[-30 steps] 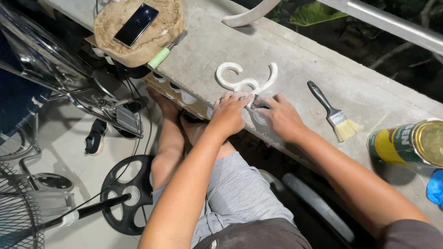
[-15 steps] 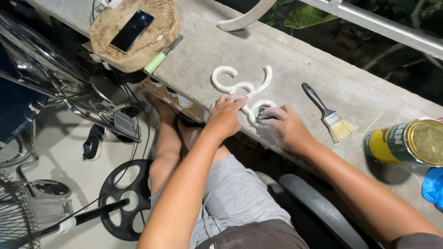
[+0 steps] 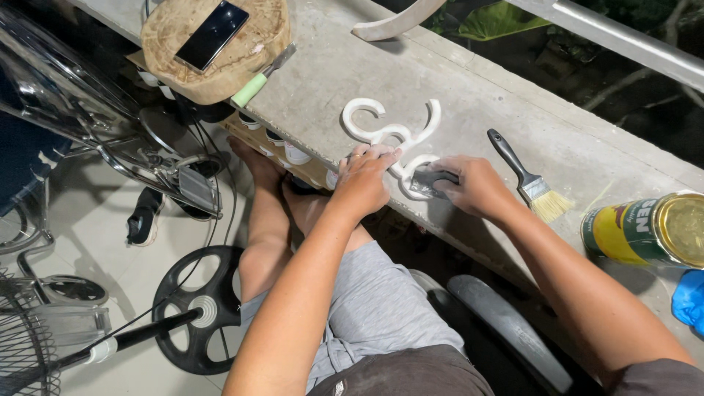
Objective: The person sands a white, script-style wooden cutout using a piece of sandpaper held by hand, then uses a brush to clear away dust.
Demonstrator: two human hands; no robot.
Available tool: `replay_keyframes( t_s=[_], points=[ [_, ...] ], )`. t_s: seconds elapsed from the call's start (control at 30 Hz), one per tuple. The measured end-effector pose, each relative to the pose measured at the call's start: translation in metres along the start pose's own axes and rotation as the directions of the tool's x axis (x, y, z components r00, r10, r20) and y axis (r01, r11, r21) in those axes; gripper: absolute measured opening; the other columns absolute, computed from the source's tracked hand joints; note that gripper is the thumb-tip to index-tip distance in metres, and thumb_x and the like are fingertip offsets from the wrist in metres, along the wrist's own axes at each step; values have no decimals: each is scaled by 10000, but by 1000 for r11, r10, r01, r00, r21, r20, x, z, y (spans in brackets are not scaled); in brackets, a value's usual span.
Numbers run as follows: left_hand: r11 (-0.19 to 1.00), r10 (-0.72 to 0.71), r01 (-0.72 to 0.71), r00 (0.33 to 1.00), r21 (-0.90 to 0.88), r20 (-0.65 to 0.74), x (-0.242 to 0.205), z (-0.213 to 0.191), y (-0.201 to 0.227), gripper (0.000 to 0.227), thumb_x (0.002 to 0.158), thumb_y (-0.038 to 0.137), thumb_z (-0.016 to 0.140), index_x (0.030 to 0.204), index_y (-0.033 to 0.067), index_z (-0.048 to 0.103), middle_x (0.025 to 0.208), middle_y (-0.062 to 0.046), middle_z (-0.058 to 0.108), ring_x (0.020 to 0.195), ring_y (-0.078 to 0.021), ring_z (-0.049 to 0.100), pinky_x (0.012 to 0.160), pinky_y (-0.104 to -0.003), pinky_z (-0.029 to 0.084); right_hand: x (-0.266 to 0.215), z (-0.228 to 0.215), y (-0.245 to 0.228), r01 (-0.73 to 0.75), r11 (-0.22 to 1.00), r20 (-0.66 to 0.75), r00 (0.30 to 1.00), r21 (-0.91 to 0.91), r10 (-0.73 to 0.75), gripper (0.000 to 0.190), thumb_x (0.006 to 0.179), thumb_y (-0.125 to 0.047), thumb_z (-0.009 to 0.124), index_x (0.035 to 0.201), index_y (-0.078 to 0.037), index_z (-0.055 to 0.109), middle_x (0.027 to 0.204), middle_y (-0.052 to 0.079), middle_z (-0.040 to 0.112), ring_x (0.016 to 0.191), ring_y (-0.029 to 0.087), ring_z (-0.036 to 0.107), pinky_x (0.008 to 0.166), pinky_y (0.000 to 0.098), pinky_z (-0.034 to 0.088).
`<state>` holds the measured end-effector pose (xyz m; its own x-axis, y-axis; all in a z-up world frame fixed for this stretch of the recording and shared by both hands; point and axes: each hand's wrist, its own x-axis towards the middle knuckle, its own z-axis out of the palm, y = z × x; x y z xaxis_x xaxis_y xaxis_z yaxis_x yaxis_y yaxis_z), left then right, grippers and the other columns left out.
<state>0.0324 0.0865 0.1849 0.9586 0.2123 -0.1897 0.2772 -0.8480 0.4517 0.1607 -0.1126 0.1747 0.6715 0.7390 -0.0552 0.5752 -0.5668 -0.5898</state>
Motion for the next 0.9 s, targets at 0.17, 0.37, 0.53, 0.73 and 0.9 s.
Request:
replay_keyframes(
  t_s=[0.17, 0.37, 0.53, 0.73, 0.9],
  points=[
    [1000, 0, 0, 1000, -13, 2, 1, 1, 0, 609, 878, 115, 550, 1458, 300, 535, 1502, 36, 465, 1459, -302, 315, 1125, -566, 334, 7, -10, -12, 18, 921, 153, 987, -389, 46, 358, 895, -197, 661, 1252, -195, 682, 939, 160, 770, 964, 412, 733, 875, 529, 575],
    [1000, 5, -5, 1000, -24, -10, -5, -6, 3, 614, 879, 100, 524, 1456, 308, 536, 1497, 41, 477, 1461, -301, 319, 1128, -560, 336, 5, 10, -27, -21, 994, 42, 999, -111, 26, 290, 939, -285, 651, 1161, -101, 682, 998, 214, 712, 1001, 474, 689, 849, 549, 550],
    [999, 14, -15, 1000, -38, -18, 0, 2, -4, 613, 876, 109, 528, 1456, 307, 541, 1491, 44, 484, 1459, -298, 319, 1129, -549, 340, -2, 33, -27, -60, 972, -6, 998, -228, 60, 290, 972, -366, 650, 1186, -173, 680, 1049, 147, 683, 988, 421, 702, 848, 527, 563],
    [999, 15, -17, 999, -43, -35, 1, 6, -6, 644, 875, 104, 543, 1481, 320, 516, 1487, 47, 492, 1459, -300, 323, 1130, -554, 340, -2, 42, -27, -22, 946, -93, 996, -323, -9, 243, 966, -408, 649, 1051, -180, 666, 895, 122, 674, 955, 392, 676, 814, 510, 547],
    [999, 13, -14, 1000, -38, -12, -2, 0, -4, 643, 869, 103, 554, 1474, 317, 521, 1506, 46, 476, 1461, -303, 311, 1128, -562, 336, 14, 56, -15, -42, 949, -165, 986, -312, -10, 242, 942, -414, 674, 1050, -198, 666, 878, 88, 670, 969, 343, 643, 811, 486, 541]
  ],
)
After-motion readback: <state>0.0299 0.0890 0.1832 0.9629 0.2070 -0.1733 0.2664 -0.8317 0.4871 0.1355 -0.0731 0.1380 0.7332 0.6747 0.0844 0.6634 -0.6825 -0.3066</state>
